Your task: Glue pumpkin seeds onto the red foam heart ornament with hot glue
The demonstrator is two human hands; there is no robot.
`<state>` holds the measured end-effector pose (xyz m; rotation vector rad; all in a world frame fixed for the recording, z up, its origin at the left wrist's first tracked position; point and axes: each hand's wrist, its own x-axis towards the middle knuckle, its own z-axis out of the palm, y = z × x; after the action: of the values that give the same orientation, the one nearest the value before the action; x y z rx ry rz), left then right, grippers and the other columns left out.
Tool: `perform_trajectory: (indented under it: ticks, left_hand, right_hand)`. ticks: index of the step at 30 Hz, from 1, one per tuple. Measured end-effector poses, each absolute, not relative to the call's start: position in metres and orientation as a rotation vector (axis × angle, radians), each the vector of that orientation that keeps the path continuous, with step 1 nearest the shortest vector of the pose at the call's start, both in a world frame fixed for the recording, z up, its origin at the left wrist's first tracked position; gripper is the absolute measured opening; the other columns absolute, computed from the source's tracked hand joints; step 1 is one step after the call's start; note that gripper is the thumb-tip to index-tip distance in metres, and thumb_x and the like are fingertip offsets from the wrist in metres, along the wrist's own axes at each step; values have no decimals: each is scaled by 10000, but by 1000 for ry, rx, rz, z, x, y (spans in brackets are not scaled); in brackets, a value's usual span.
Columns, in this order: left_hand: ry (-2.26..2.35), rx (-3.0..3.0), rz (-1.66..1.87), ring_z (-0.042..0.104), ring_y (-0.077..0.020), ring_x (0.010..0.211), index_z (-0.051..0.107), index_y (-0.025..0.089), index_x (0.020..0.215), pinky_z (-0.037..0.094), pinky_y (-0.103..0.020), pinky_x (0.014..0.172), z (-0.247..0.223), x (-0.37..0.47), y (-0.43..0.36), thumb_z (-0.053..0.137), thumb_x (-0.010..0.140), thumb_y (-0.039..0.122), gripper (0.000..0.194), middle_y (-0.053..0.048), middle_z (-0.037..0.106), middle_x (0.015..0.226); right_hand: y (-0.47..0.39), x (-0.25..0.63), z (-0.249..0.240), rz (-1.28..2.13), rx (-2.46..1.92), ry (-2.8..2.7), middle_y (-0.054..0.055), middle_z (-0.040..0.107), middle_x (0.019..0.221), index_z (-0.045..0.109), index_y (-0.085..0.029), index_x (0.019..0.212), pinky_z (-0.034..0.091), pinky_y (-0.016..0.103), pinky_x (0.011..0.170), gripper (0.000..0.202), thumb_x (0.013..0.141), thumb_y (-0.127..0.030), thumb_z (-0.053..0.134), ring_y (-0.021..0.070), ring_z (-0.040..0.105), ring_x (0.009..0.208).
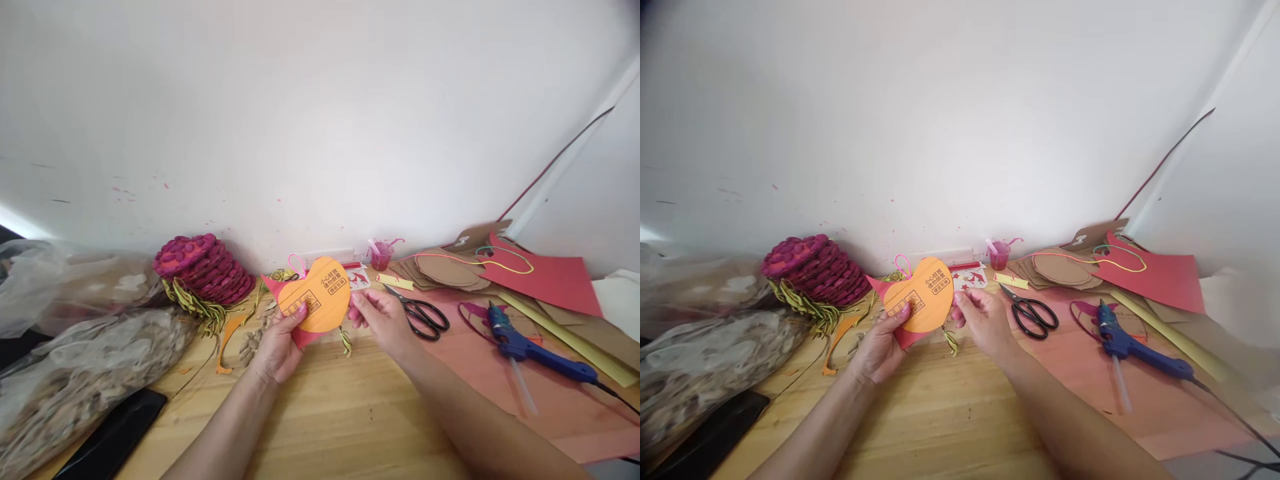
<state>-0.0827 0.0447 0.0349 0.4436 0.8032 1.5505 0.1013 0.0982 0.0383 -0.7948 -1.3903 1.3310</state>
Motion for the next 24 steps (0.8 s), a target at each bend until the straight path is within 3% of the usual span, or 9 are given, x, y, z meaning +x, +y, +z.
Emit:
perform_trajectory:
  ticks: [4, 8, 13, 15, 18, 22, 24]
  left_hand:
    - [827, 375, 1556, 726, -241, 1009, 585, 164, 1304, 597, -359, 925, 34, -83, 46, 640, 854, 42, 469, -112, 736, 1156]
    - [833, 365, 1551, 725, -246, 1010, 569, 160, 1328, 591, -363, 937, 31, -83, 46, 615, 866, 27, 483, -119, 735, 1155]
    - [844, 347, 1552, 740, -236, 961, 551, 143, 1351, 611, -335, 892, 30, -85, 47, 571, 883, 14, 485, -131, 741, 1133]
    - [847, 351, 1551, 744, -234, 942, 551, 139, 1348, 623, -320, 861, 29, -87, 47, 572, 881, 12, 485, -128, 746, 1117]
    - [854, 356, 1545, 749, -226, 919, 556, 145, 1339, 628, -304, 841, 29, -87, 46, 578, 882, 21, 474, -118, 755, 1089]
    - [822, 405, 1533, 741, -227, 955, 540, 161, 1349, 630, -277, 820, 28, -85, 45, 583, 885, 31, 484, -117, 747, 1111]
    - [828, 426, 1498, 745, -228, 936, 527, 161, 1351, 640, -250, 746, 28, -84, 44, 592, 884, 43, 486, -121, 744, 1111]
  right_hand:
    - [107, 110, 40, 1335, -792, -1279, -35, 587, 558, 582, -197, 689, 375, 234, 475, 392, 832, -558, 637, 91, 519, 474]
    - [106, 109, 41, 1412, -789, -1227, -6, 676, 694, 632, -191, 866, 416, 238, 503, 246, 761, -396, 719, 112, 594, 544]
    - [101, 110, 43, 1486, -742, -1218, -22, 652, 627, 593, -199, 755, 411, 240, 506, 96, 719, -255, 662, 112, 576, 537]
    - [102, 112, 43, 1508, -723, -1232, -15, 638, 594, 592, -197, 719, 401, 245, 496, 86, 741, -275, 620, 117, 567, 525]
    - [102, 113, 43, 1514, -729, -1253, 6, 648, 612, 607, -193, 721, 396, 257, 487, 230, 834, -390, 574, 132, 578, 536]
    - [97, 108, 41, 1464, -764, -1374, 12, 697, 776, 666, -185, 844, 438, 262, 573, 247, 730, -359, 797, 136, 611, 662]
    - [93, 105, 41, 1436, -741, -1473, 6, 689, 783, 672, -178, 812, 453, 269, 631, 245, 709, -333, 831, 131, 607, 691]
